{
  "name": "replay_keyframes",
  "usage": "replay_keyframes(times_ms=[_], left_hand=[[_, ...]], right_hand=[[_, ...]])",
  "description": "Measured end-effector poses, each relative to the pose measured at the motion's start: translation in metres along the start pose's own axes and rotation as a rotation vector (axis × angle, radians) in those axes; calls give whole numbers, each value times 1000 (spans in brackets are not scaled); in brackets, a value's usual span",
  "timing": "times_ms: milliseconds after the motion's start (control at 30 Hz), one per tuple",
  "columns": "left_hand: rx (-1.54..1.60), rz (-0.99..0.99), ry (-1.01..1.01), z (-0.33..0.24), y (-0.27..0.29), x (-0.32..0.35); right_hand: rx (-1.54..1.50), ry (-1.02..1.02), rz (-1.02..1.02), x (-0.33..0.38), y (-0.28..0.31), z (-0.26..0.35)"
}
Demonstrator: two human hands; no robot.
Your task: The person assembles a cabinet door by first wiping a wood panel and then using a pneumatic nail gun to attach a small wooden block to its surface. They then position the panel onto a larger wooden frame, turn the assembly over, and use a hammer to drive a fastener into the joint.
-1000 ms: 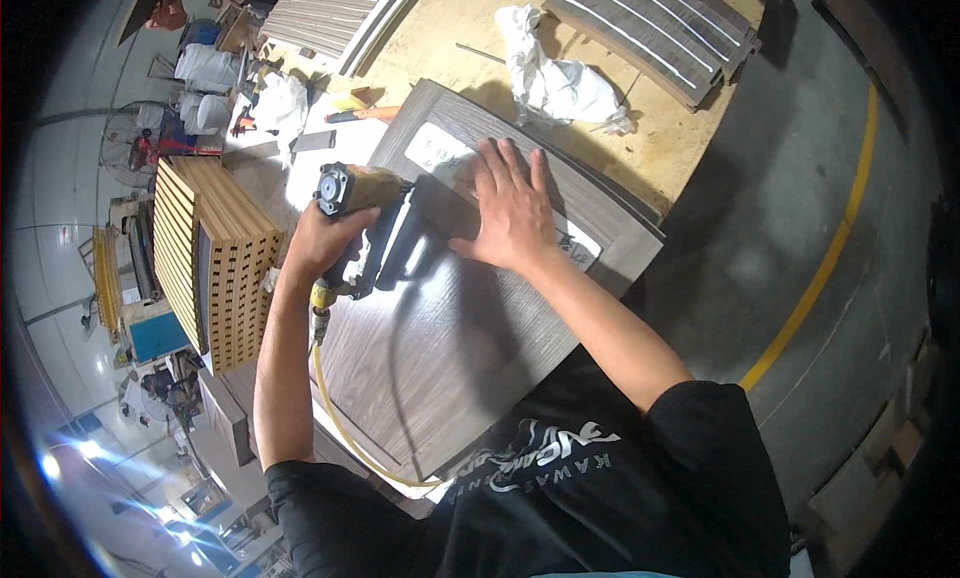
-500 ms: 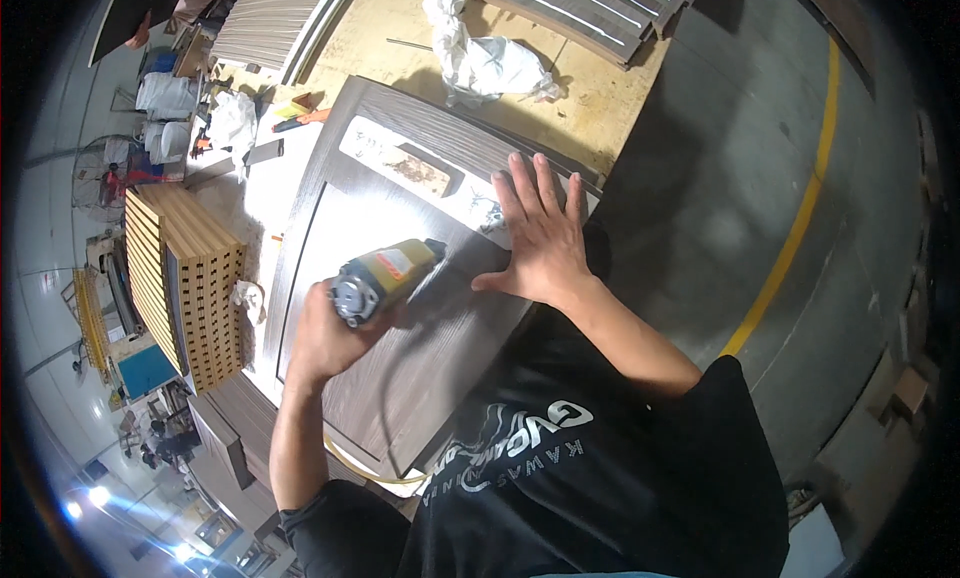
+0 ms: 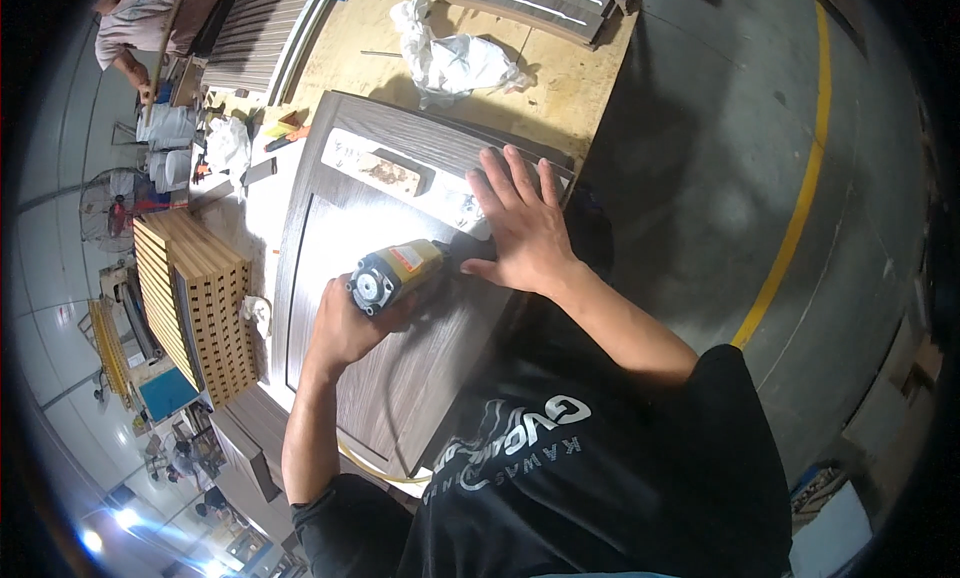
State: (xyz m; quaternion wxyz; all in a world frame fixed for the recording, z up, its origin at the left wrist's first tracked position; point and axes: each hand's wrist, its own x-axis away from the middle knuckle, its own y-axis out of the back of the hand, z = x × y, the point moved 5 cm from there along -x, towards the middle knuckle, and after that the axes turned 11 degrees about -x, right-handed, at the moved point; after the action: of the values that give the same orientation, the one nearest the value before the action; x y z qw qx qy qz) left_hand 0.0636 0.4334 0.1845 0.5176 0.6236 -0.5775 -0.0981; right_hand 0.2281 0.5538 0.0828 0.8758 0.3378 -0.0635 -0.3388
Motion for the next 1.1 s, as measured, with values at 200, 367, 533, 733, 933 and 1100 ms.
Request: replay_keyframes(times_ms=[200,367,533,733,933,1100], left_hand=[[-28,0,-6,-2,3,3],[74,1,-43,1,-3,-2],[-196,1,10,8,-14,3],[-120,-332,185,45,11,121],[496,-827,762,184,-21,300],[782,-1128,711,306,-109,395]], right_hand=[[27,-30,27,-3,2,4],[133,-23,52,-2,0,1],[326,112,-5,-3,1,8],[259,-102,179,-20,-8,-1],[211,102,129,-81,-50,24],[224,52,49,-106,-66,26]])
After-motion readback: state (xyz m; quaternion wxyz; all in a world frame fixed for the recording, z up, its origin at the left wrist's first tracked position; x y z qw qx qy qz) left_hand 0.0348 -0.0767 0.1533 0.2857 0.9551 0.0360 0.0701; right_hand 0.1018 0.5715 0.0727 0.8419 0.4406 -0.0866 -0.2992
